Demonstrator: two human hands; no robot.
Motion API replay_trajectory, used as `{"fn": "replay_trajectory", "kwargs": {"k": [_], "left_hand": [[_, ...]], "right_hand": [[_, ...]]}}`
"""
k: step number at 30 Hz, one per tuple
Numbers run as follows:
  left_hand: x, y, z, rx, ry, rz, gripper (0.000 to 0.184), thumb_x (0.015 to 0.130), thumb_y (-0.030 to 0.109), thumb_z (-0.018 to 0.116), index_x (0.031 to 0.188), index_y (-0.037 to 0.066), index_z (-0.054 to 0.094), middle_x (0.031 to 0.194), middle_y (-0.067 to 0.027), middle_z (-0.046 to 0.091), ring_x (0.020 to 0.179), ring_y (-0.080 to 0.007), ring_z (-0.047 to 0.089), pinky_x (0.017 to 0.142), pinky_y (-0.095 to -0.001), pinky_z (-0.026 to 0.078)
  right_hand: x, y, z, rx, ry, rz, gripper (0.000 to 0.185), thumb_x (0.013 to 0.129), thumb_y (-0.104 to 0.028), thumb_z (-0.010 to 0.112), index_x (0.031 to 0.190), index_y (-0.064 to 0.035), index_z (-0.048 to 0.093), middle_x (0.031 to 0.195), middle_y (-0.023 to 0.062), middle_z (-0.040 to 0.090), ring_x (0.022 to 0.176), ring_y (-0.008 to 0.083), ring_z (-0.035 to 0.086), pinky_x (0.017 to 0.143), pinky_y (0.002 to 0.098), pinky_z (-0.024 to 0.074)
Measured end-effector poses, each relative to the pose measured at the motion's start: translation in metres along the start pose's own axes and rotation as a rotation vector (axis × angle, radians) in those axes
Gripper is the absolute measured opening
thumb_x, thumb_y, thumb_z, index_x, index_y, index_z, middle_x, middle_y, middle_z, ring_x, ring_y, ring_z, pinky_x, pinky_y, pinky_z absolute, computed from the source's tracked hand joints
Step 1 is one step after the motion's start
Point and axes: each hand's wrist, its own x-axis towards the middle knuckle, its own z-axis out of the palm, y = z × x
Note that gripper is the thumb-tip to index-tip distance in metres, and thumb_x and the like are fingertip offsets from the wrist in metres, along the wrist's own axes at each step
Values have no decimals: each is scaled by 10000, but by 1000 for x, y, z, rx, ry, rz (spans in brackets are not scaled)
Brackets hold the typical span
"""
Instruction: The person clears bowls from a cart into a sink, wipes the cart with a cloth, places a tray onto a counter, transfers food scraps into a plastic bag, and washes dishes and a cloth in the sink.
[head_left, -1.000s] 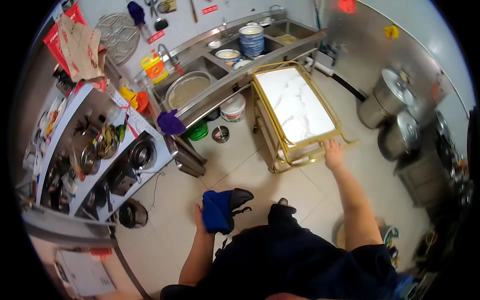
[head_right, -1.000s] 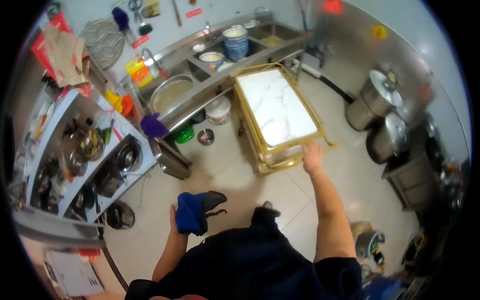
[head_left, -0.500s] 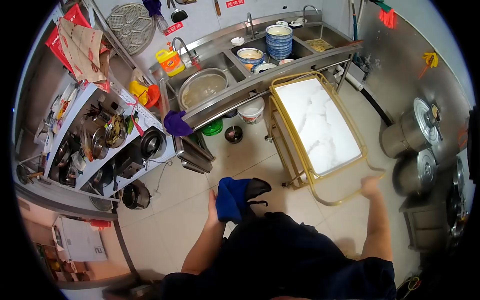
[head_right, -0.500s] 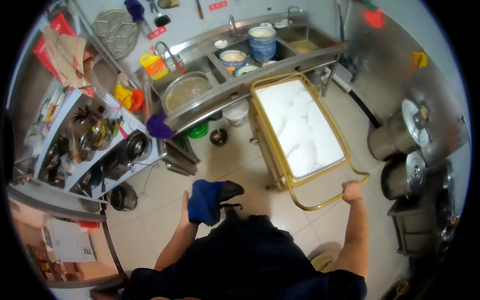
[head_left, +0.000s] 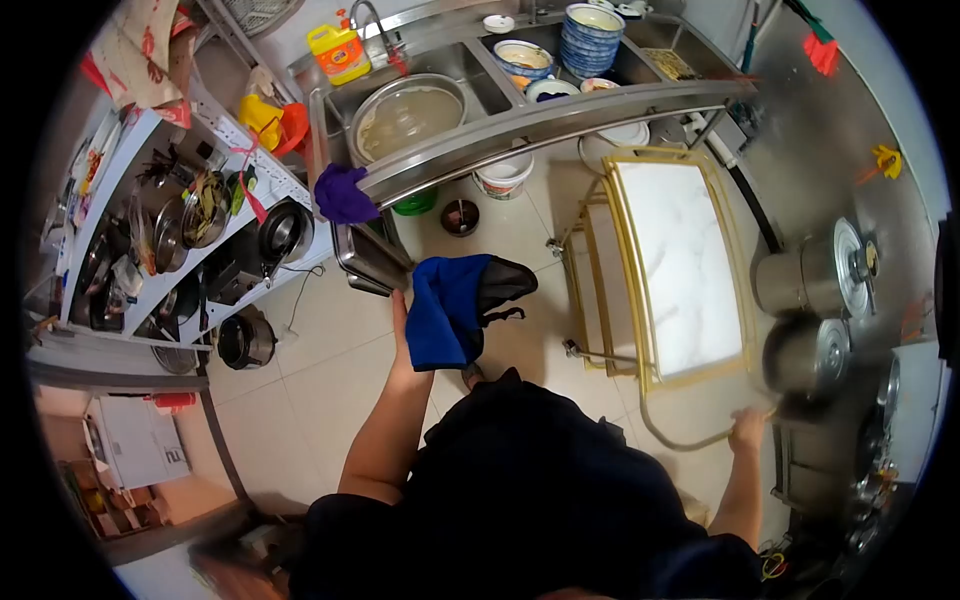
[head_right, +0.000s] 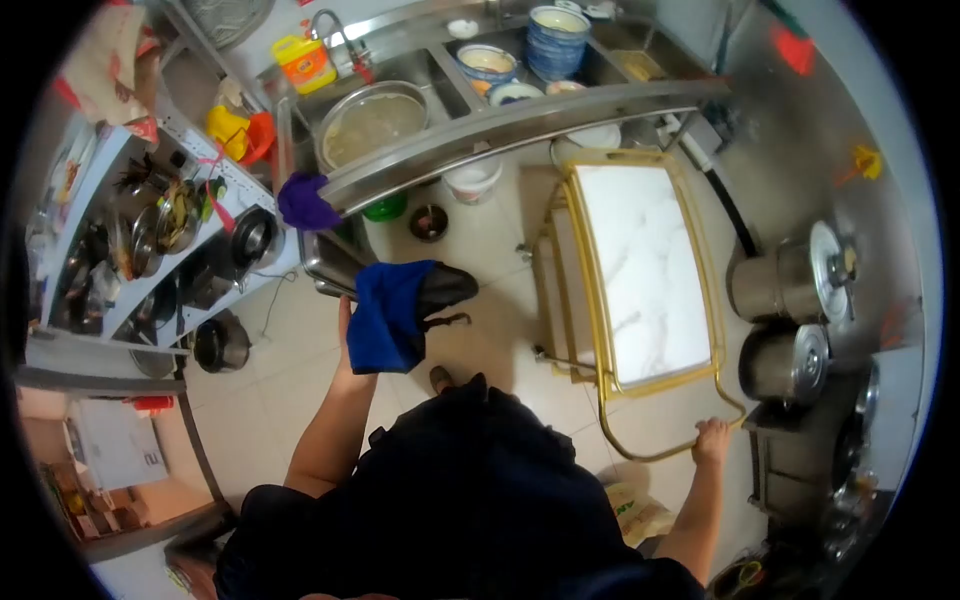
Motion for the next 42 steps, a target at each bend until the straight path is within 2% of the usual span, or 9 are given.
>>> {"fn": "replay_trajectory", "kwargs": {"k": [9,15,19,22,23,27,35,37,42], "left_hand": [[6,64,-4,-83,-5,6,706,908,576,180,1401,80,276,1407,-147,349,1280,-294,347,1094,-415,216],[15,74,26,116,-195,40,806,862,669,206,1418,87,243,1445,-125,295,1285,-302,346,1077,-427,259],[26,47,31,217,-229,-185,821,864,679,217,1412,68,247,1436,-145,299,1278,-311,351,1076,-446,254],[24,32,63,133,-196,-452,821,859,688,230,1402,74,274,1417,-144,329,1260,-307,373,1072,-434,266],[29,24,64,190,-183,-483,821,858,690,236,1398,73,282,1410,-143,338,1255,-306,379,1069,-433,272],[41,-8,70,150,-159,-684,823,860,685,253,1392,57,282,1399,-153,347,1265,-307,364,1063,-434,276],[58,-87,38,474,-94,-762,732,908,595,284,1388,45,243,1374,-191,343,1271,-347,326,1047,-490,249],[57,-103,41,489,-90,-797,710,915,577,290,1386,46,254,1358,-187,366,1248,-337,354,1038,-479,266],[52,-141,54,583,-63,-844,662,927,538,303,1373,49,285,1334,-181,398,1204,-317,398,1009,-453,307]], "right_hand": [[-13,-17,-41,-231,-503,460,619,792,-79,603,1357,-188,372,1441,137,246,1355,297,196,1093,472,198],[80,-168,-104,491,290,-293,492,766,-27,574,1248,-46,482,1232,217,496,1136,392,457,965,444,383],[116,-340,-173,1331,-281,-449,766,855,-446,575,1401,-29,237,1335,205,413,1134,282,505,942,370,425],[104,-394,-211,1531,-401,-548,848,850,-484,571,1433,-59,127,1360,184,375,1147,247,489,926,365,434],[99,-397,-218,1640,-367,-508,716,873,-434,567,1395,-49,266,1254,131,493,1069,190,528,906,328,443],[77,-374,-217,2032,-230,-175,226,916,-143,546,1115,-36,560,965,-9,618,880,68,552,815,253,460],[-39,-202,-315,2066,447,228,301,834,-127,601,1105,-11,544,944,56,625,826,119,592,728,245,487],[-61,-150,-283,2005,622,-219,429,808,-227,605,1131,32,496,1008,134,601,899,200,605,830,311,482],[-41,-100,-285,2088,592,415,317,886,-238,523,1087,4,561,934,104,646,783,181,631,707,304,527]]}}
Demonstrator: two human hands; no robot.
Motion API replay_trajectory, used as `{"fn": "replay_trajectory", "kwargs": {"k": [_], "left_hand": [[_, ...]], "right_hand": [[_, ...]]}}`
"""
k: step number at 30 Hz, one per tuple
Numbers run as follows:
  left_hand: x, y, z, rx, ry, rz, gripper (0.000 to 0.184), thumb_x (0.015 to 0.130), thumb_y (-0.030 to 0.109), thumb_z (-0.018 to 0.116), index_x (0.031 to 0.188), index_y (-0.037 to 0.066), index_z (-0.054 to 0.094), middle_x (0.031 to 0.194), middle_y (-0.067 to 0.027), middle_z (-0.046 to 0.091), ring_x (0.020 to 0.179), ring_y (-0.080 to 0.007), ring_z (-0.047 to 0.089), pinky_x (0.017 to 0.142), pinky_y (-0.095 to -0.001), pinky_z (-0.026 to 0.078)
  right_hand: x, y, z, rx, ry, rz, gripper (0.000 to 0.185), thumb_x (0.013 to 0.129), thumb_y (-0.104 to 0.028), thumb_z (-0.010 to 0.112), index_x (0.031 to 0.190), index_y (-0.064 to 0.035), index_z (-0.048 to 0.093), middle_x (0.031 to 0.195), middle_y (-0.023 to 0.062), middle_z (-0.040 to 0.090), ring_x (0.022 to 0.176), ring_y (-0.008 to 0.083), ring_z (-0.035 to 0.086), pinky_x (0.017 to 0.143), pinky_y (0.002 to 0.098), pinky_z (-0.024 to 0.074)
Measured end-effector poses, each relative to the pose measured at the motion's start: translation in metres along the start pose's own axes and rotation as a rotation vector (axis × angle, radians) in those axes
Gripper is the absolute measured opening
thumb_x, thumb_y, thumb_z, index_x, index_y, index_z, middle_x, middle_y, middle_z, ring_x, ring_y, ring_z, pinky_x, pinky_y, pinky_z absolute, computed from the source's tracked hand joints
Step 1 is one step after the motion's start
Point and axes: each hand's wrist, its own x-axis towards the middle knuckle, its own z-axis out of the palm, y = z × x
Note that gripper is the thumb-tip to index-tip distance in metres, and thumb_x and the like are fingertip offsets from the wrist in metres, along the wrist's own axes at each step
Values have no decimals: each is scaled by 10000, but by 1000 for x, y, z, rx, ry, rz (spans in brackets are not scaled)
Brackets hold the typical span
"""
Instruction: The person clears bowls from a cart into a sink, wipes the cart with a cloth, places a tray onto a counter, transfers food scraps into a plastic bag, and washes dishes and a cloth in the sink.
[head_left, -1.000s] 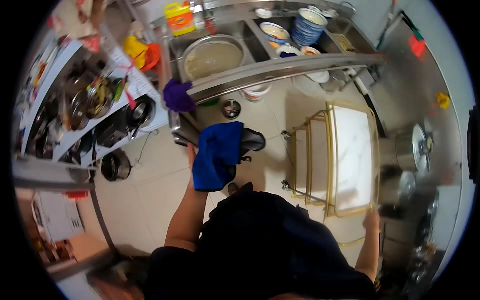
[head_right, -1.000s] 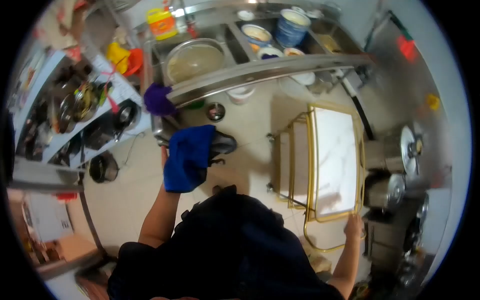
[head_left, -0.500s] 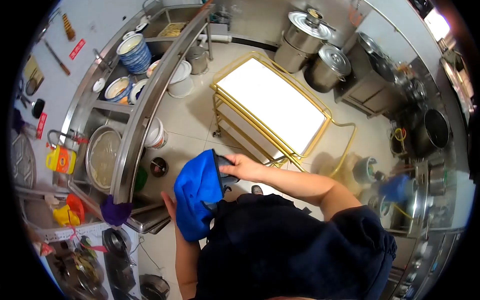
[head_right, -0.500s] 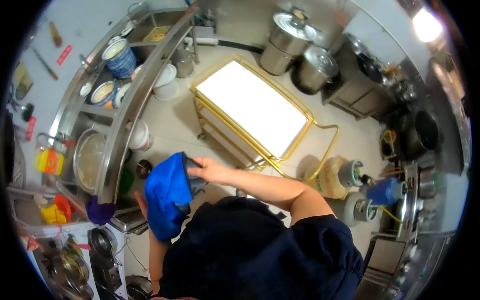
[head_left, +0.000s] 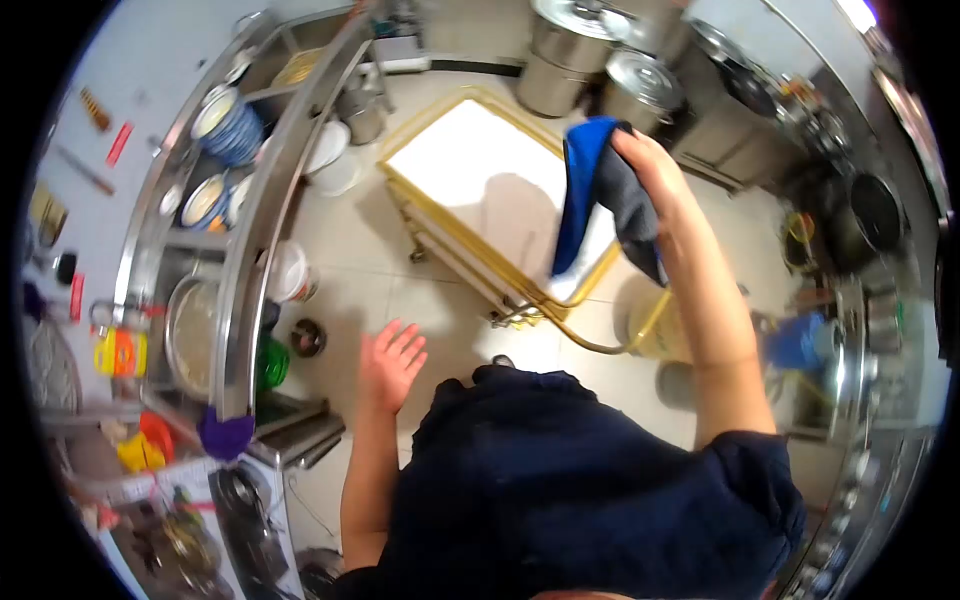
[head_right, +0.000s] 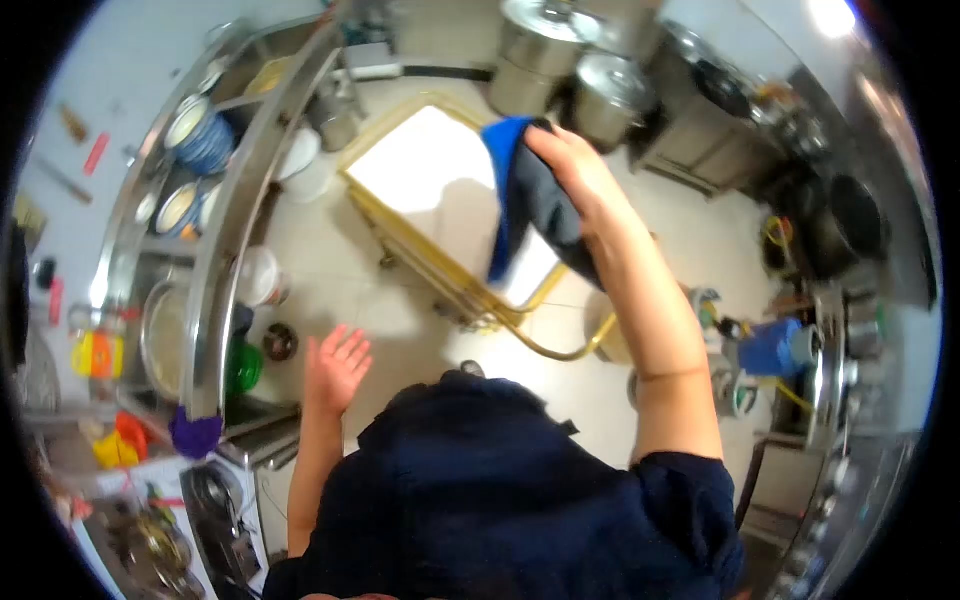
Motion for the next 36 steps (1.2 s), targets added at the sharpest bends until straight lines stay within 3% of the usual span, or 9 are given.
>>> {"fn": "replay_trajectory", "kwargs": {"k": [5,11,15,17,19,23,30,32,36], "left_hand": [[9,-6,15,14,10,-45,641,917,530,343,1346,53,338,1328,-161,407,1184,-297,402,991,-430,321],[26,-5,11,-15,-51,-101,595,902,524,390,1279,66,437,1314,-145,417,1167,-274,405,966,-411,340],[35,-12,0,-46,27,-169,546,898,520,406,1218,84,482,1278,-134,449,1136,-259,429,949,-406,357],[36,-13,-4,-17,13,-204,519,899,517,410,1183,92,505,1261,-126,464,1114,-247,446,938,-404,370],[41,-12,-7,12,-6,-226,520,901,512,399,1189,95,516,1215,-114,509,1074,-238,480,926,-398,391],[51,-10,9,63,-73,-236,471,925,481,374,1148,96,525,1154,-121,554,994,-244,554,858,-424,460],[64,-33,54,131,-155,-297,469,923,488,376,1116,95,543,1092,-122,587,930,-255,586,803,-429,492],[60,-40,54,137,-150,-297,464,919,488,386,1106,94,546,1082,-122,590,926,-255,583,814,-426,485],[47,-45,44,106,-21,-289,424,916,445,414,1100,86,545,1085,-122,583,916,-251,578,831,-411,467]], "right_hand": [[24,-9,-60,417,156,-24,294,906,-234,511,1026,34,532,828,122,631,665,189,623,591,301,550],[-66,0,-166,550,430,-61,367,919,-308,477,1038,19,590,950,162,655,810,241,652,732,362,547],[-164,92,-257,2,711,132,484,863,-399,567,1071,37,571,1015,149,634,872,224,630,757,329,521],[-201,204,-354,-373,872,269,465,833,-323,625,1106,48,559,997,139,630,845,203,602,750,307,486],[-224,227,-349,-538,733,286,367,821,-257,623,1039,38,610,917,111,648,840,169,584,742,287,459],[-212,201,-305,-506,888,168,340,869,-259,602,1058,24,600,935,5,626,841,100,544,745,258,448],[-164,130,-321,-1720,1171,-182,500,731,-168,658,1200,-102,498,1182,213,502,1008,365,532,829,431,459],[-148,153,-283,-1621,989,-318,544,709,-143,654,1217,-75,473,1234,253,457,1078,411,490,890,474,429],[-128,226,-200,-1231,707,11,785,747,-316,672,1384,-68,286,1364,320,274,1237,464,324,1022,498,306]]}}
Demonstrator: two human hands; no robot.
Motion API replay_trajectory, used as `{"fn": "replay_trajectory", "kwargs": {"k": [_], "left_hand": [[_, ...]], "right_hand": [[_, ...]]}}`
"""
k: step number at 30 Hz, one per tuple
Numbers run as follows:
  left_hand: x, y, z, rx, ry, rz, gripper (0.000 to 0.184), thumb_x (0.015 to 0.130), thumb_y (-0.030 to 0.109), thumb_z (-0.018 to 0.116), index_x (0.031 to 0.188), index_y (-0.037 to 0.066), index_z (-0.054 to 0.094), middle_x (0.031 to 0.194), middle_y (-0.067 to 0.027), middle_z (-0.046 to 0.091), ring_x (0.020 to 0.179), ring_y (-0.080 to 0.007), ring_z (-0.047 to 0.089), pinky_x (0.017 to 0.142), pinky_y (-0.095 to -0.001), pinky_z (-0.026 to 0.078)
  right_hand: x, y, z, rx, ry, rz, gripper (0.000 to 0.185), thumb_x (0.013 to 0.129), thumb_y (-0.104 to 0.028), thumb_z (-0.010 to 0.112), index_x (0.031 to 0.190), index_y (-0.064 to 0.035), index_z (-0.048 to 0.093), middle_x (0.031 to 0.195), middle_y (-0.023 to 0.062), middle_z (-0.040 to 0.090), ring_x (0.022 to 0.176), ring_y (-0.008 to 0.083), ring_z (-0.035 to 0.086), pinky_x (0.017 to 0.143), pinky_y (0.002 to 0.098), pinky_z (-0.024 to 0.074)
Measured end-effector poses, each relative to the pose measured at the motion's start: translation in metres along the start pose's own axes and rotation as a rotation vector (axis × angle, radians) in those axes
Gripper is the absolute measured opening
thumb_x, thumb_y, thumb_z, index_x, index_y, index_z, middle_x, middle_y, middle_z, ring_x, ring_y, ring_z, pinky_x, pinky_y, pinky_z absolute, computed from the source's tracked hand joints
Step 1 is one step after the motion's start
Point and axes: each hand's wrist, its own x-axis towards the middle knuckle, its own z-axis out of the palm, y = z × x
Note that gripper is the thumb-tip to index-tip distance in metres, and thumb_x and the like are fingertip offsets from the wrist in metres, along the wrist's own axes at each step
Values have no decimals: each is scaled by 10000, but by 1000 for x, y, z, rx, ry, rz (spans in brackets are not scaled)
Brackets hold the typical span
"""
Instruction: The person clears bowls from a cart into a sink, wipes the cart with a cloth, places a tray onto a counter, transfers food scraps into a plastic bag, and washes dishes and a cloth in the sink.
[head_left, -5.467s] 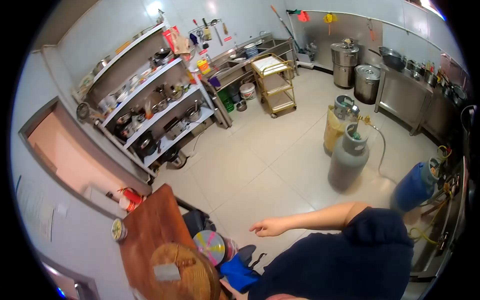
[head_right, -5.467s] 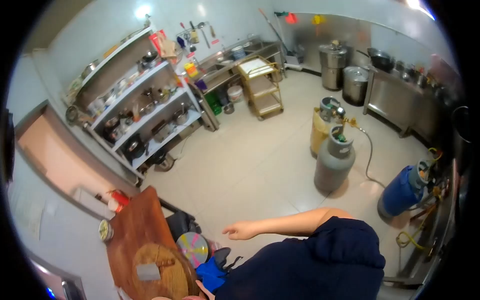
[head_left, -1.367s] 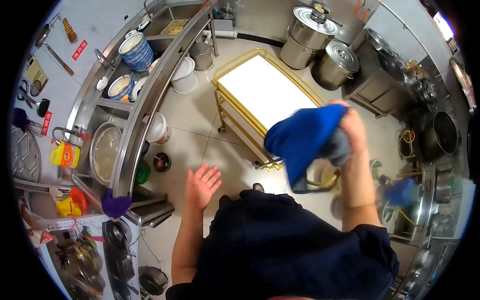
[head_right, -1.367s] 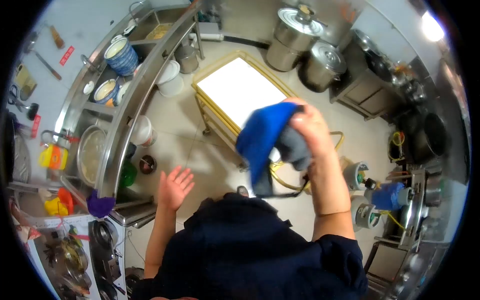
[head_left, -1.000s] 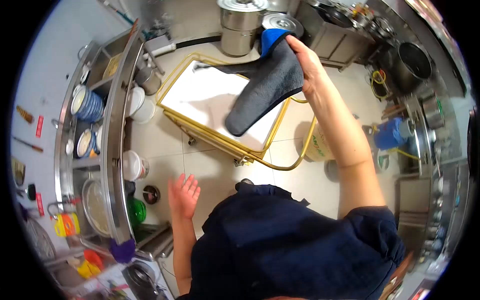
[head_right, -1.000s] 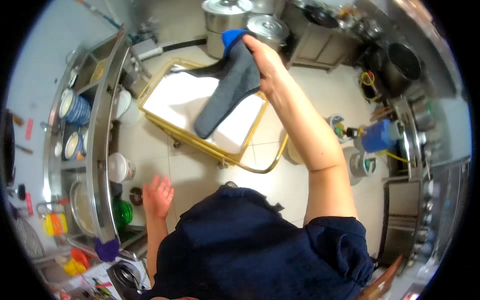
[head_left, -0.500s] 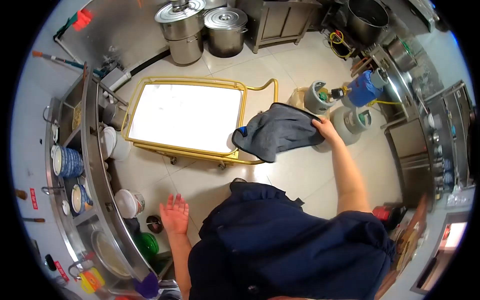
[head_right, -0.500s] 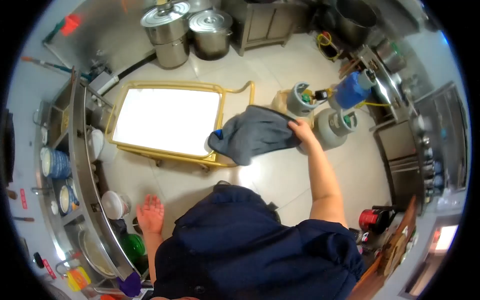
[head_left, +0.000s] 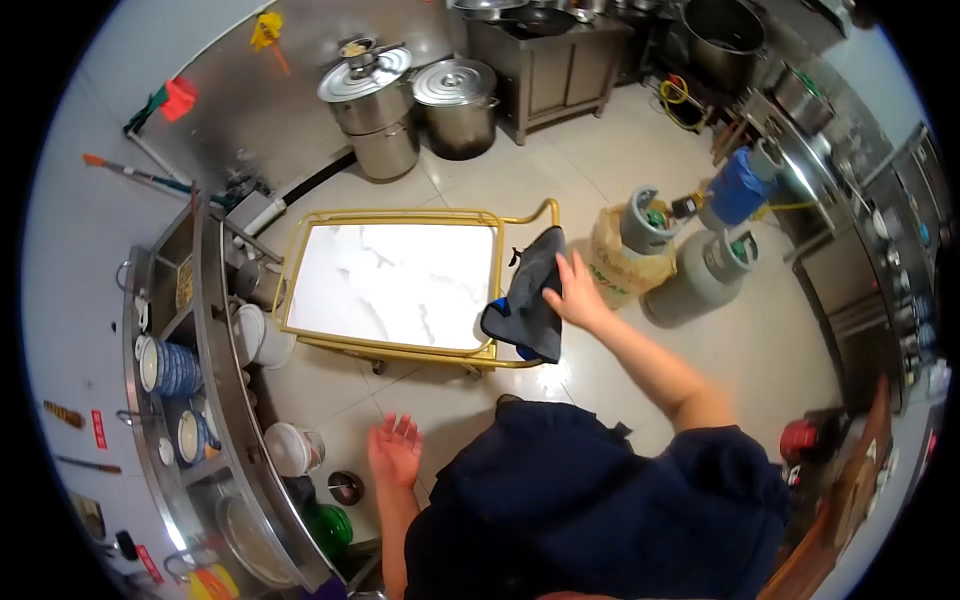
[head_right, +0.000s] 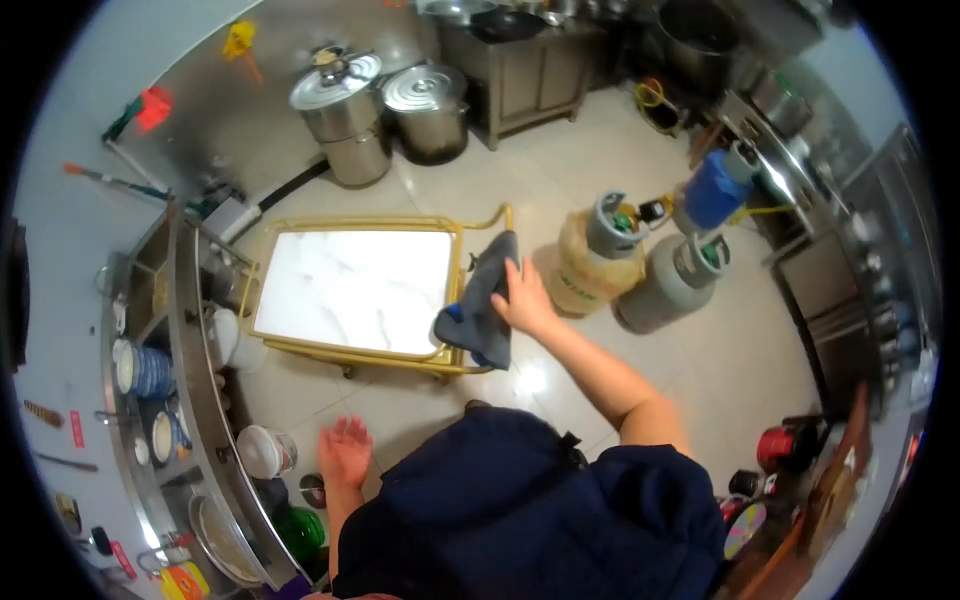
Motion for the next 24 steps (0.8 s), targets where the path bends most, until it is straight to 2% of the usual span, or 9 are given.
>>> {"fn": "replay_trajectory", "kwargs": {"k": [3,6,7,9,11,13,15,17,24], "left_hand": [[-15,3,-11,-4,80,38,387,917,404,425,1087,80,551,1065,-119,592,914,-250,577,831,-404,462],[-18,5,-34,-43,96,74,362,916,381,432,1069,79,559,1029,-115,608,905,-253,583,819,-407,467],[-18,3,-40,-81,71,76,358,916,379,432,1063,79,562,1018,-114,612,901,-253,585,817,-408,468],[-20,3,-46,-130,67,77,348,916,373,432,1050,81,566,1005,-113,617,894,-251,590,810,-409,472],[-24,-2,-48,-161,120,73,337,915,366,432,1037,83,569,1000,-113,618,888,-248,593,802,-409,477],[-25,-6,-52,-179,141,74,327,915,358,430,1028,85,569,1000,-113,617,890,-245,593,800,-407,479],[-24,-9,-55,-192,175,73,320,913,351,429,1021,84,568,999,-113,616,891,-245,593,796,-405,479],[-23,-8,-59,-183,226,69,315,912,345,429,1015,81,566,997,-114,615,890,-247,592,791,-404,479],[-13,-4,-44,-202,232,132,307,900,328,444,1019,70,559,976,-117,611,865,-243,585,766,-394,479]], "right_hand": [[18,-15,18,-71,-101,146,712,777,-293,622,1393,-147,296,1411,284,221,1279,437,276,1022,501,291],[46,-22,11,-266,50,89,629,779,-231,600,1360,-158,368,1438,235,209,1272,437,279,1004,544,280],[47,-24,6,-313,211,-108,552,772,-225,604,1291,-122,444,1403,233,271,1241,429,324,998,536,285],[46,-26,-11,-173,138,-642,445,761,-255,619,1161,-79,533,1266,197,444,1174,377,415,976,531,298],[33,-17,-16,185,-307,-980,398,752,-342,626,1043,-74,578,1046,134,562,1028,307,516,944,486,335],[15,-7,-30,-126,-472,-1232,500,718,-476,644,1036,-96,575,956,122,575,918,289,550,869,438,398],[18,1,-21,-89,-439,-1263,484,680,-552,629,872,-110,586,802,81,553,784,255,547,753,389,415],[27,2,-8,-87,-382,-1373,408,687,-521,612,698,-119,540,636,39,498,600,242,508,600,359,381],[31,-22,13,-19,-341,-1313,392,687,-503,631,608,-140,504,580,11,465,532,210,511,520,343,370]]}}
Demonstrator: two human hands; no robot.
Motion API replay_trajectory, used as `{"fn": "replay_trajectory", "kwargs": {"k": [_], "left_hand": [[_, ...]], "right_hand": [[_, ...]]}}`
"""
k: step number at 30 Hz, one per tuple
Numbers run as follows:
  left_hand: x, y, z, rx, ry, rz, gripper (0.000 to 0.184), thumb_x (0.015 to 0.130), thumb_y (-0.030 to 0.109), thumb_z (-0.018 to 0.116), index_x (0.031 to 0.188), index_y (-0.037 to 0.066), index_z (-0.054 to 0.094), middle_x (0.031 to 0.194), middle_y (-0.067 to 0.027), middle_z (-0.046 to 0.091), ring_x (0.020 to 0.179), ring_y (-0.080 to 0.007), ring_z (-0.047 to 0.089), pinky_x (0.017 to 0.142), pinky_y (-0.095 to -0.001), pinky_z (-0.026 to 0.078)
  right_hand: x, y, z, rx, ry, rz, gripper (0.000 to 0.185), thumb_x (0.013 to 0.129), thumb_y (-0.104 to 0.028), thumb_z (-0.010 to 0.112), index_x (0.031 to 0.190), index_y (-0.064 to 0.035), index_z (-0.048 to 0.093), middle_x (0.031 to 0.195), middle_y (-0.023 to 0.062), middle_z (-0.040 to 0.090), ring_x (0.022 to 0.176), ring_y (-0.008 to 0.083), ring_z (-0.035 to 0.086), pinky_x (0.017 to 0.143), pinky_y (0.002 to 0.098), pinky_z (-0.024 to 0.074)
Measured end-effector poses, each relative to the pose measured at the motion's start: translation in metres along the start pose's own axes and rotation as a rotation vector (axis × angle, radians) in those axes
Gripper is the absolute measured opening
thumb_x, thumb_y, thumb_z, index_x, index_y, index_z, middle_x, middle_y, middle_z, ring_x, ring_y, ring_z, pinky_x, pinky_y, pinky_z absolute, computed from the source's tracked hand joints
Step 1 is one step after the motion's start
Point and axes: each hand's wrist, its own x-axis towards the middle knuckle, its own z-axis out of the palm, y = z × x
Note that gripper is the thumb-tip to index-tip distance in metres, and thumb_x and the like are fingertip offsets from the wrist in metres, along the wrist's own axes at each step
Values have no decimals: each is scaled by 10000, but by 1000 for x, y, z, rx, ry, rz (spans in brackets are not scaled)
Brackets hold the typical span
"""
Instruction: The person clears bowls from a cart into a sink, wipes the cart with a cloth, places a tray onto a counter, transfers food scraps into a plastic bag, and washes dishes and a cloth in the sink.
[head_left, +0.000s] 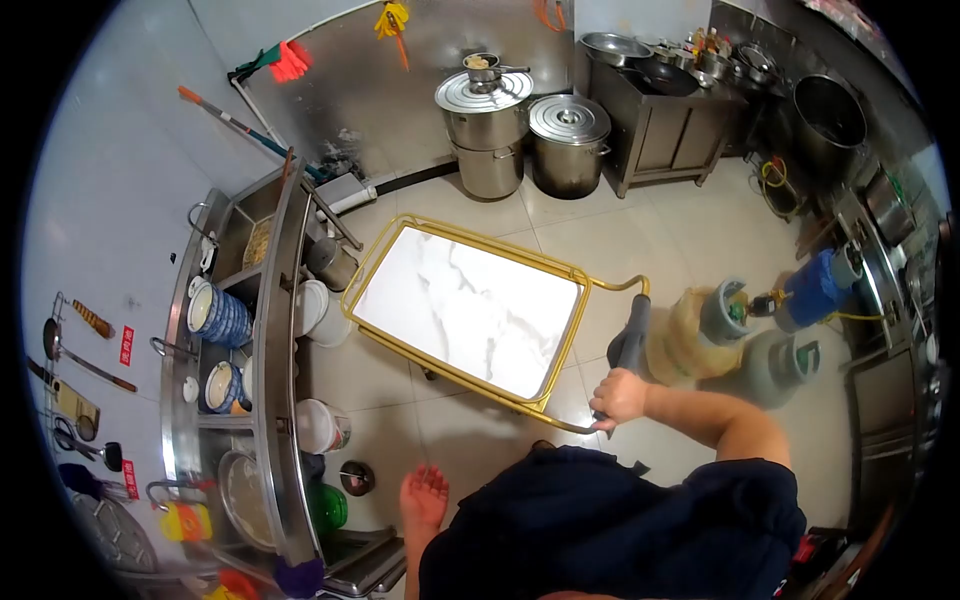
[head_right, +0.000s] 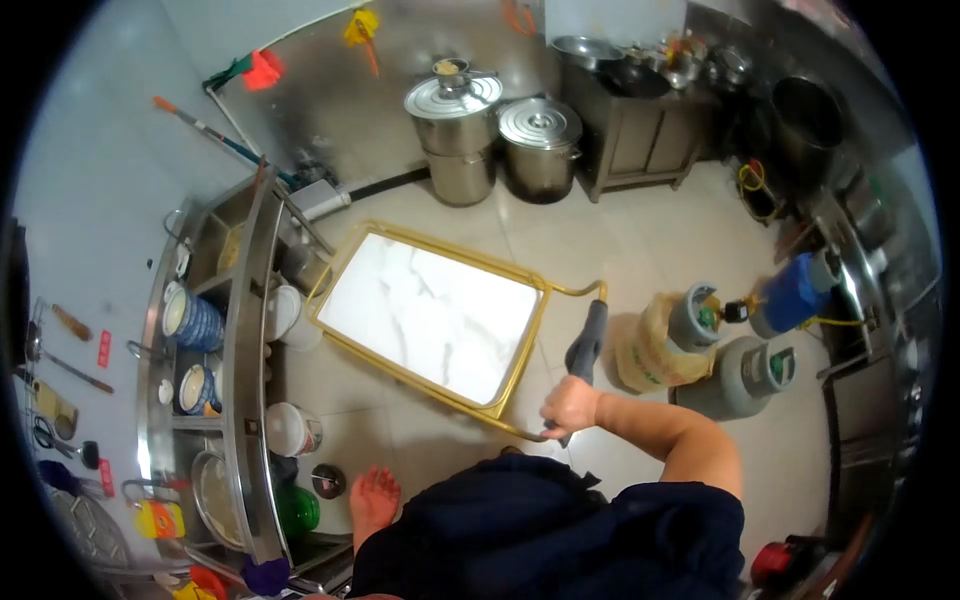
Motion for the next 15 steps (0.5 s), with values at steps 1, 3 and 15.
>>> {"fn": "replay_trajectory", "kwargs": {"k": [1,3,15], "left_hand": [[4,2,-5,4,-38,2,303,898,325,449,1021,70,557,977,-117,608,869,-243,582,766,-392,479],[18,4,-12,-34,-65,6,296,892,316,461,1025,69,556,975,-117,605,874,-244,577,768,-391,478],[1,71,-18,-140,-25,195,285,903,286,487,1069,64,554,1035,-120,605,911,-229,584,818,-358,478]], "right_hand": [[7,2,2,7,13,-14,393,675,-503,637,609,-140,502,579,3,453,537,203,509,515,336,364],[25,9,1,47,13,-62,403,670,-511,648,641,-133,512,602,17,446,549,208,512,500,335,399],[146,58,15,-45,-214,-102,509,663,-589,635,588,-99,517,555,93,524,513,281,543,481,372,436]]}}
